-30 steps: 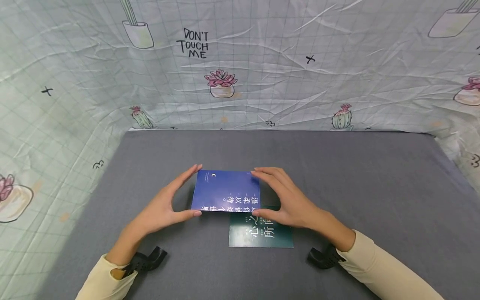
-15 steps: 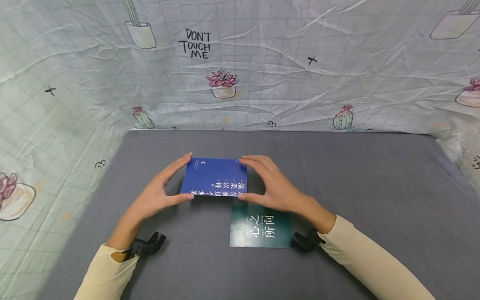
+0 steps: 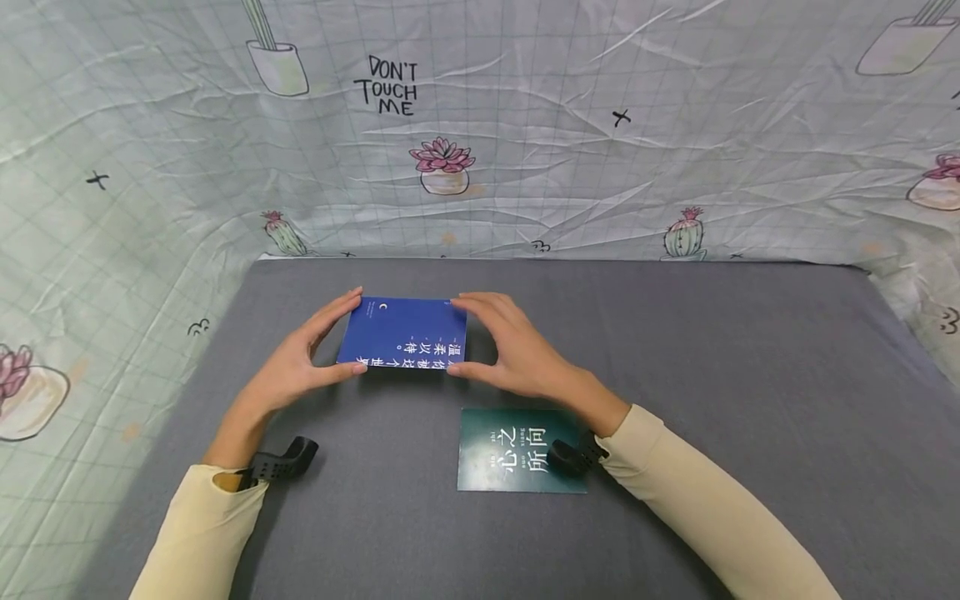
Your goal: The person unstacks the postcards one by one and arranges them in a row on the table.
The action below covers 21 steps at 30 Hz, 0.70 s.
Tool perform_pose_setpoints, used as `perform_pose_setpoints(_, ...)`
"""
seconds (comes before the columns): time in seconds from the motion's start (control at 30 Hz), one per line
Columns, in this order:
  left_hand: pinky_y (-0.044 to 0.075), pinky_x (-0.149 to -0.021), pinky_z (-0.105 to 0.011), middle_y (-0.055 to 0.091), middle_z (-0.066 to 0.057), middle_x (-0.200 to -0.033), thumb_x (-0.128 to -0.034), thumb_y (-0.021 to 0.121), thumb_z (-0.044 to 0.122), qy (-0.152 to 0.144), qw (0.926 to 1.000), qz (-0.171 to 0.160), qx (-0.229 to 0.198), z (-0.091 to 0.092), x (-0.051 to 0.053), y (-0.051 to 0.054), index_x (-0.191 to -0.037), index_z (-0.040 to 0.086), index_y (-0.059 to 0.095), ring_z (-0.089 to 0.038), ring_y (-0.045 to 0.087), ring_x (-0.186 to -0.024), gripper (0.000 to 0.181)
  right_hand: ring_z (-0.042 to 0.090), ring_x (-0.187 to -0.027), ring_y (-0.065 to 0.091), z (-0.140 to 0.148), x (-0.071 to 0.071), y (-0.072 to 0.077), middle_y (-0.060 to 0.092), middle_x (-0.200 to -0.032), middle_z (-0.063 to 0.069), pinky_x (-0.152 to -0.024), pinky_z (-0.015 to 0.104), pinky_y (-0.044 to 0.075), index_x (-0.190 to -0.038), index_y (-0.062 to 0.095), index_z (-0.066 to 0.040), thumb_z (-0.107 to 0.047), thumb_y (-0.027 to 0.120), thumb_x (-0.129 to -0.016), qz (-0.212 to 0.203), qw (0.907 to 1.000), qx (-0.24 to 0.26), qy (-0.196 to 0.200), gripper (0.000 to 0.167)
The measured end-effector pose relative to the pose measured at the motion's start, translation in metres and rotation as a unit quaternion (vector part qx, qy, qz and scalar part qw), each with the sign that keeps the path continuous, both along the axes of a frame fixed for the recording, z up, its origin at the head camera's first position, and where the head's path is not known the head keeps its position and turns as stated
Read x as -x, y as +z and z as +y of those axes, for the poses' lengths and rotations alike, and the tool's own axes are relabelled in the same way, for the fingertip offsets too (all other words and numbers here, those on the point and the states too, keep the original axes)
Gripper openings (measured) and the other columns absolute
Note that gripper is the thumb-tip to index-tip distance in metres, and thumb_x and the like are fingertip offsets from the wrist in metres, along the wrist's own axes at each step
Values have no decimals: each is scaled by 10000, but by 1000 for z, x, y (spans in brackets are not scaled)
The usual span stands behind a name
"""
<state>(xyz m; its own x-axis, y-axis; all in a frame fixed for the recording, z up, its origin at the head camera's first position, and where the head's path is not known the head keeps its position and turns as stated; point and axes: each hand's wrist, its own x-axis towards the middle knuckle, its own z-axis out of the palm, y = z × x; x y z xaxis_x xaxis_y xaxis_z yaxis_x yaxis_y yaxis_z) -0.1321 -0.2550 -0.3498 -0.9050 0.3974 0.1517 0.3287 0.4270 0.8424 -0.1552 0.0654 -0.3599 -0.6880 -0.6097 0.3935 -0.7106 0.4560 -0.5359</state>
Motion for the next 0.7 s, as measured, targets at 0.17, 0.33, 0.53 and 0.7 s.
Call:
perform_pose_setpoints(0.17,122,-1143,-361,222,61,-1561,-767,797,68,228,9996,-116,136,-9,7,-2,-1490,230,339,-151,126,-1434,871,240,-1319,321,-13,8,-1,420,-1424,95,-1072,440,267,-1415,421,-83,-437,760,-790,-64,10000,-44,-40,793)
perform_pose_setpoints(0.33,111,-1144,-419,205,47,-1567,-764,808,106,373,9984,-239,343,-17,13,-5,-1502,182,312,-178,111,-1437,892,223,-1324,313,-25,17,-5,421,-1432,63,-1079,445,252,-1425,410,-101,-472,735,-802,-282,9993,-214,-101,794)
perform_pose_setpoints(0.53,103,-1137,-472,190,-4,-1575,-776,798,106,403,9974,-353,473,-26,17,-14,-1503,117,300,-242,100,-1439,881,209,-1329,295,-37,25,-11,420,-1433,56,-1090,398,251,-1426,412,-102,-455,737,-806,-424,9984,-363,-57,784)
perform_pose_setpoints(0.7,108,-1135,-477,199,-60,-1571,-763,795,57,412,9971,-335,548,-33,24,-21,-1495,61,298,-294,111,-1434,885,213,-1334,291,-46,31,-16,414,-1439,68,-1091,379,260,-1429,411,-94,-448,737,-809,-493,9978,-436,-64,785)
